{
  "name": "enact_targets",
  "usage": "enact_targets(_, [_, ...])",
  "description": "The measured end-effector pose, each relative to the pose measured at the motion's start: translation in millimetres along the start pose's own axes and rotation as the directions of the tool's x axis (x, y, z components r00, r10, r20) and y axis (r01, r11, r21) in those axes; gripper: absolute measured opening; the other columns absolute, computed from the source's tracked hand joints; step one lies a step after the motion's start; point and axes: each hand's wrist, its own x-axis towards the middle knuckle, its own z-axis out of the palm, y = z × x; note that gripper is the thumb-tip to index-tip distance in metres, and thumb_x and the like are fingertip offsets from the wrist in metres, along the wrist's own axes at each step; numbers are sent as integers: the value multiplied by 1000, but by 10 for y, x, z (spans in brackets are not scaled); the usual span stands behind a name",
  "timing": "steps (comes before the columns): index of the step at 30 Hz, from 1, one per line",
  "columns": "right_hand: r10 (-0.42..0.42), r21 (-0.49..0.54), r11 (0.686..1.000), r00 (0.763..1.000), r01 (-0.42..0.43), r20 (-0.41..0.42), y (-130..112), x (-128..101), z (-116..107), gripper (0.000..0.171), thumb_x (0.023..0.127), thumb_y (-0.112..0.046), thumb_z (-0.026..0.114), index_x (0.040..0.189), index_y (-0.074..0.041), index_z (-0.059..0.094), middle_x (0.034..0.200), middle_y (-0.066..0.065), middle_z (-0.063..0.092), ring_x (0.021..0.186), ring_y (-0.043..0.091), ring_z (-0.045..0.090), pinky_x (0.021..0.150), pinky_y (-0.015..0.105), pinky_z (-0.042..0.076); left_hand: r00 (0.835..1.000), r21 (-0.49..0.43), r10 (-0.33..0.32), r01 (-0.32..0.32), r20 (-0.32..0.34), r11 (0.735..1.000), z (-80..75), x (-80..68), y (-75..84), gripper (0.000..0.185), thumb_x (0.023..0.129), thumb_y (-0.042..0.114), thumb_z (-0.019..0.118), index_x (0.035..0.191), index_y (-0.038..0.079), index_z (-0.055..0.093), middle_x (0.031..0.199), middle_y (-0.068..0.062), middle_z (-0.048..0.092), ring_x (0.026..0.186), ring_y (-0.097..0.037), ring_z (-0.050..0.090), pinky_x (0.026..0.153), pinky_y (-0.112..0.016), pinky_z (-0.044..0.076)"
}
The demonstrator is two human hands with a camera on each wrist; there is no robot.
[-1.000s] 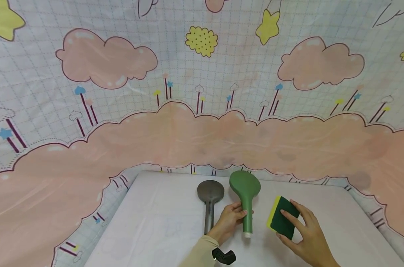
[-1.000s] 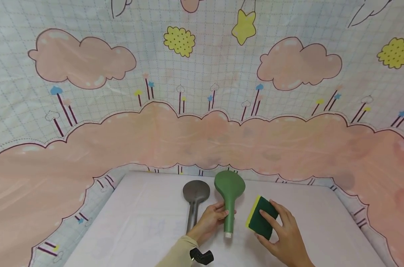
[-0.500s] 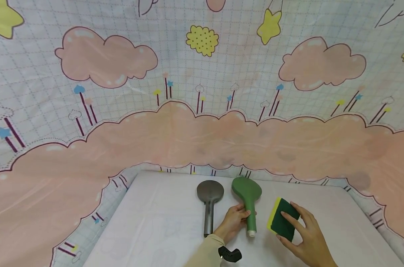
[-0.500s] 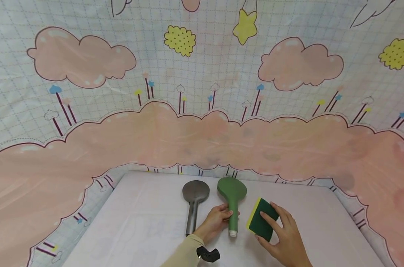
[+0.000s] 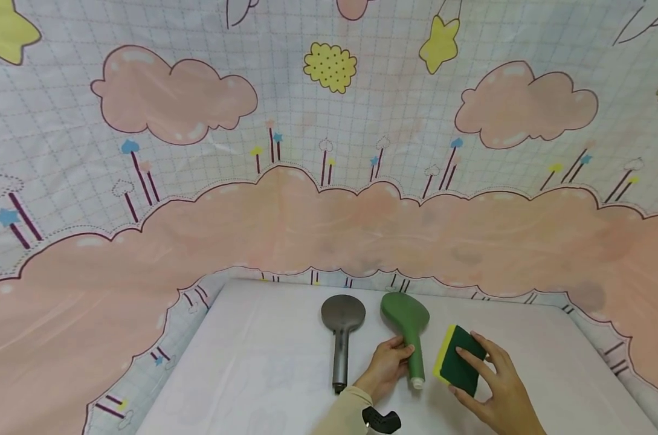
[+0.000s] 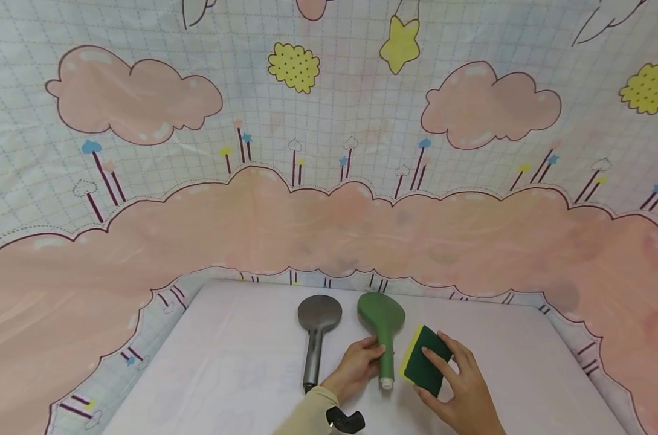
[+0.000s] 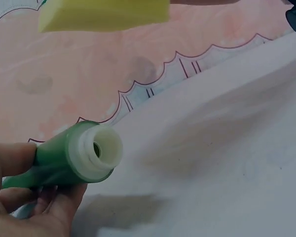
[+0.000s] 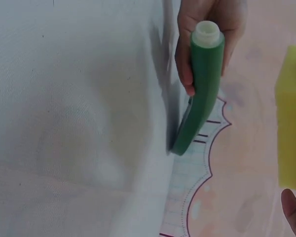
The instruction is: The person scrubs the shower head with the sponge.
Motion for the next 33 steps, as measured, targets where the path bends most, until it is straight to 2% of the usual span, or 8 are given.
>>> enact_targets(6, [20,1,1000,1000,-20,2,-2,-5,6,78,53,-33,95,125,-24,66,146,14,47,123,30,42,94,5,27,993,157,50,-34,-102,987,-9,-6,38,49,91,4,65,133,-15,49,114,-19,69,92,-16,67,79,-32,57])
enact_targets(9, [32,4,999,999,-32,8,-7,-8,14,79,53,-31,96,126,-25,66,146,14,47,123,31,43,95,3,26,987,194,67,-37,-149,980,-20,-11,63,47,87,2,68,129,-14,53,112,-20,70,90,-18,70,75,-31,58])
enact_targets(15, [46,-2,999,999,-46,18,-24,-21,32,78,54,-32,96,125,-26,66,145,13,47,121,31,44,93,1,26,981,240,75,-30,-181,970,-46,-30,57,42,85,-3,68,123,-17,56,110,-26,70,92,-24,71,76,-34,59])
enact_targets(19, [41,6,999,999,-41,8,-29,-20,39,78,53,-31,96,125,-25,66,145,14,48,120,30,45,93,1,26,976,273,90,-33,-198,961,-60,-35,40,38,83,-4,70,117,-16,61,105,-26,71,90,-22,72,73,-32,59])
enact_targets(23, [32,3,999,999,-32,16,-28,-11,51,78,53,-31,95,125,-25,66,145,13,47,120,28,44,92,0,28,965,370,138,-47,-224,928,-55,-34,50,28,79,-2,75,105,-11,68,92,-18,75,78,-15,70,66,-28,57])
enact_targets(29, [23,17,1000,1000,-24,17,-34,21,55,76,54,-32,95,124,-23,67,145,15,47,120,28,43,94,-1,26,945,531,221,-63,-241,845,-60,-56,109,16,78,0,73,94,-3,73,76,-5,72,62,-7,62,56,-22,51])
enact_targets(32, [8,25,1000,1000,-8,12,-39,77,33,76,55,-33,95,125,-22,66,144,15,47,121,27,43,95,-2,24,942,562,243,-74,-232,824,-89,-64,146,13,79,1,70,92,0,73,72,0,69,59,-5,58,52,-21,47])
enact_targets(33, [-1,26,1000,1000,1,11,-40,99,24,77,54,-33,95,125,-22,66,144,16,47,122,27,42,95,-2,25,943,561,242,-76,-227,824,-99,-69,160,13,79,1,69,92,0,73,72,0,68,59,-5,57,52,-20,47])
